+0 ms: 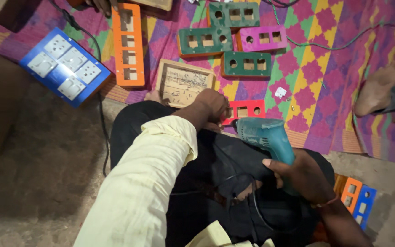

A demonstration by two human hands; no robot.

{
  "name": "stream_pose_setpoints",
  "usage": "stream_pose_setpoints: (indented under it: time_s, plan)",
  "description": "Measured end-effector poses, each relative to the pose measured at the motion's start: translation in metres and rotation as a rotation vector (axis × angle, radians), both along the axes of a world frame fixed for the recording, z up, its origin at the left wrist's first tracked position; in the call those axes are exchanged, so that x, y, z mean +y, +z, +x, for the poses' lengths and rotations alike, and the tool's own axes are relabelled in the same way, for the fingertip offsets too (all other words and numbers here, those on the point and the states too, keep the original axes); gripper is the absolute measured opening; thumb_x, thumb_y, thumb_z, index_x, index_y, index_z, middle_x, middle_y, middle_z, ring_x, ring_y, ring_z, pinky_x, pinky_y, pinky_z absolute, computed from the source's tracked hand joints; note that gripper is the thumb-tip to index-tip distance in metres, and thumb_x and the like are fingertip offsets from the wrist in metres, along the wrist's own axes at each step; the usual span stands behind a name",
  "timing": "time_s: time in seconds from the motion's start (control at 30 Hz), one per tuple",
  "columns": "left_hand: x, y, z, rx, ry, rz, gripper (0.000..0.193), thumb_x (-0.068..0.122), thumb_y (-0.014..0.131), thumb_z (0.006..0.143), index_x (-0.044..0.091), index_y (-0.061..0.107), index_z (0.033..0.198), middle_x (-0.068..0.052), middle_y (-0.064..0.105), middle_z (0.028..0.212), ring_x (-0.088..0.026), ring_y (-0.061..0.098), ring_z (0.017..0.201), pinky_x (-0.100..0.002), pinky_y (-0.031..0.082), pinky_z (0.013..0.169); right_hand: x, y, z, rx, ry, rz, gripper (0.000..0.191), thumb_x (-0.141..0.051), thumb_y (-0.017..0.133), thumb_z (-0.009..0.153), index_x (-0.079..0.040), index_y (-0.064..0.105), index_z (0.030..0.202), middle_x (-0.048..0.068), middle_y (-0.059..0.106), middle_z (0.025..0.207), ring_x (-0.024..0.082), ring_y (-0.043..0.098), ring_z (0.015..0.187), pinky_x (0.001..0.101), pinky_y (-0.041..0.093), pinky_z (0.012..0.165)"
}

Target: The person sits on the floor and uses a power drill to fasten screws into colorful wooden switchboard frames. They handle multiple frames in different colors, securing them one by one while surrounded by loose screws and electrical components.

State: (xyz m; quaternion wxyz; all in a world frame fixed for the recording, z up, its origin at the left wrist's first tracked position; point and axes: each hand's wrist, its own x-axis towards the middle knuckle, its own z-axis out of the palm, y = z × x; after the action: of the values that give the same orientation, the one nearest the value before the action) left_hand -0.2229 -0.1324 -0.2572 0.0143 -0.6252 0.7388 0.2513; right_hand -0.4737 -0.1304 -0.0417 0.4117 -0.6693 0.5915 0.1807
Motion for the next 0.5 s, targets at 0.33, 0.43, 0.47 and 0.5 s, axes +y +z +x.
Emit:
stream_pose_setpoints:
  time_s: [0.33, 0.43, 0.47, 0.5]
  plan:
    - [-0.002, -0.008, 0.000, -0.018, 0.012, -0.012, 0.036, 0.036, 0.071, 0.086, 0.015, 0.072, 0.114, -0.009, 0.076, 0.109, -0.029, 0.074, 0.099, -0.043, 0.058, 0.080, -0.002, 0.003, 0.000, -0.012, -0.094, 0.030, 0.042, -0.034, 0.075, 0.086, 0.004, 0.068, 0.071, 0.013, 0.066, 0.057, 0.023, 0.066, 0.053, 0.0347, 0.051, 0.058]
    - [-0.003, -0.009, 0.000, 0.008, 0.052, -0.042, 0.032, 0.035, 0.067, 0.089, 0.015, 0.072, 0.114, -0.009, 0.076, 0.108, -0.029, 0.073, 0.099, -0.043, 0.058, 0.081, -0.002, 0.001, -0.009, -0.199, -0.242, 0.063, 0.035, -0.028, 0.074, 0.083, 0.006, 0.069, 0.075, 0.013, 0.064, 0.063, 0.023, 0.064, 0.056, 0.0353, 0.050, 0.058]
    - [-0.003, -0.010, -0.001, 0.024, 0.070, -0.054, 0.030, 0.034, 0.065, 0.091, 0.016, 0.073, 0.113, -0.009, 0.076, 0.108, -0.029, 0.073, 0.099, -0.044, 0.058, 0.081, -0.001, -0.002, -0.013, -0.290, -0.274, 0.072, 0.033, -0.026, 0.073, 0.083, 0.006, 0.068, 0.077, 0.013, 0.064, 0.064, 0.023, 0.063, 0.056, 0.0357, 0.051, 0.057]
    - [-0.003, -0.010, -0.001, 0.021, 0.074, -0.037, 0.031, 0.034, 0.066, 0.090, 0.016, 0.073, 0.114, -0.009, 0.076, 0.108, -0.029, 0.073, 0.099, -0.044, 0.058, 0.081, 0.000, -0.004, -0.018, -0.378, -0.310, 0.085, 0.031, -0.025, 0.073, 0.083, 0.006, 0.068, 0.080, 0.012, 0.063, 0.066, 0.023, 0.063, 0.057, 0.0361, 0.051, 0.056]
